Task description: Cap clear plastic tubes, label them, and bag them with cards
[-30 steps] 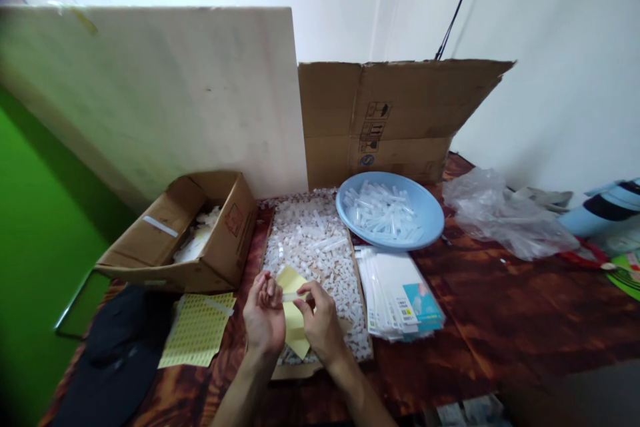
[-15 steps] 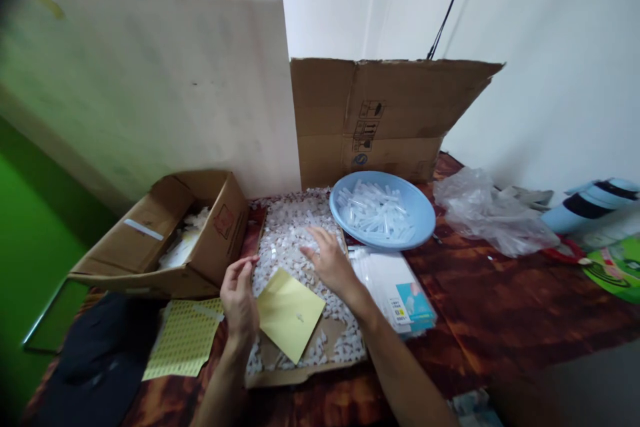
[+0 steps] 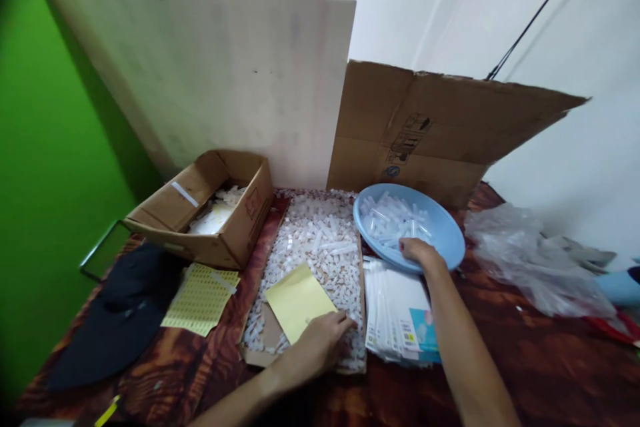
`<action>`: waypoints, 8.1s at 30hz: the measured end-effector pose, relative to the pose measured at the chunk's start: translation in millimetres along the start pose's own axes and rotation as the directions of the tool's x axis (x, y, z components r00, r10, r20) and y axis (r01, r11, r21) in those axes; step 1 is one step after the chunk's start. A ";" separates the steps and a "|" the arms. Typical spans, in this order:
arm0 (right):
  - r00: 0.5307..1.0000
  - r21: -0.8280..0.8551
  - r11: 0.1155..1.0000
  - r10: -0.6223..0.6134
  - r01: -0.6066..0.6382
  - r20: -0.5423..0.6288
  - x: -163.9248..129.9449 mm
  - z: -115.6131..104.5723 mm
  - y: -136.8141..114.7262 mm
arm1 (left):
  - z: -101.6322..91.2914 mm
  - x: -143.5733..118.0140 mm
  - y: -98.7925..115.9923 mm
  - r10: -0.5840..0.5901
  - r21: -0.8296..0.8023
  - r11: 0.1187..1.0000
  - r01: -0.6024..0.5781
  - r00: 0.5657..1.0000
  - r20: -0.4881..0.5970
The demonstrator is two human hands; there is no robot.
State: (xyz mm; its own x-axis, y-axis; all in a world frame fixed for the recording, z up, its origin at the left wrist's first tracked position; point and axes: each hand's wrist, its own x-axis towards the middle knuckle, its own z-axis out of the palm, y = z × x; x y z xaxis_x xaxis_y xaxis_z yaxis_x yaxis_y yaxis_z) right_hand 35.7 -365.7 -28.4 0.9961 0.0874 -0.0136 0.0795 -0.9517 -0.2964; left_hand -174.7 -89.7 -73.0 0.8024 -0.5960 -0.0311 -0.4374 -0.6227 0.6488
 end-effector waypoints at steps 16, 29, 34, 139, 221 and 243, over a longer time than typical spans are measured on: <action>0.889 0.442 0.813 -0.186 0.378 -0.418 -124.9 14.7 -90.9 | -46.4 -9.1 -47.8 -0.497 -0.845 0.528 -0.078 0.779 -0.382; 0.994 0.993 0.103 -0.102 0.061 -0.051 -164.1 83.2 -207.4 | -74.9 -29.9 -53.1 -0.625 -0.970 0.149 -0.192 0.742 -0.243; 0.991 0.998 0.063 -0.133 0.013 -0.005 -162.1 90.5 -210.4 | -75.1 -30.2 -51.7 -0.707 -0.933 0.023 -0.360 0.653 -0.270; 0.904 0.764 0.485 -0.171 0.424 -0.393 -156.2 67.1 -175.8 | -114.4 -21.2 -42.5 -0.192 -0.428 0.902 -0.051 0.841 -0.505; 0.998 0.961 0.268 -0.014 0.060 -0.059 -148.2 101.0 -232.2 | -108.6 -4.4 -34.0 -0.654 -0.740 -0.277 -0.613 0.685 -0.322; 0.969 0.173 0.960 -0.194 0.219 -0.155 -27.8 24.4 -115.1 | -110.5 -66.0 -95.4 -0.675 -0.891 0.243 -0.385 0.592 -0.440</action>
State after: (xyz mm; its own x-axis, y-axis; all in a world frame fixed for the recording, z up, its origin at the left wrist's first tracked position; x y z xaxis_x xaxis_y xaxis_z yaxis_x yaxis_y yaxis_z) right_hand -2.1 -251.4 -17.2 0.9556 0.2235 0.1919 0.2882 -0.8439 -0.4525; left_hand -141.1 65.0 -48.8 0.9492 0.2902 -0.1217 -0.0533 0.5294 0.8467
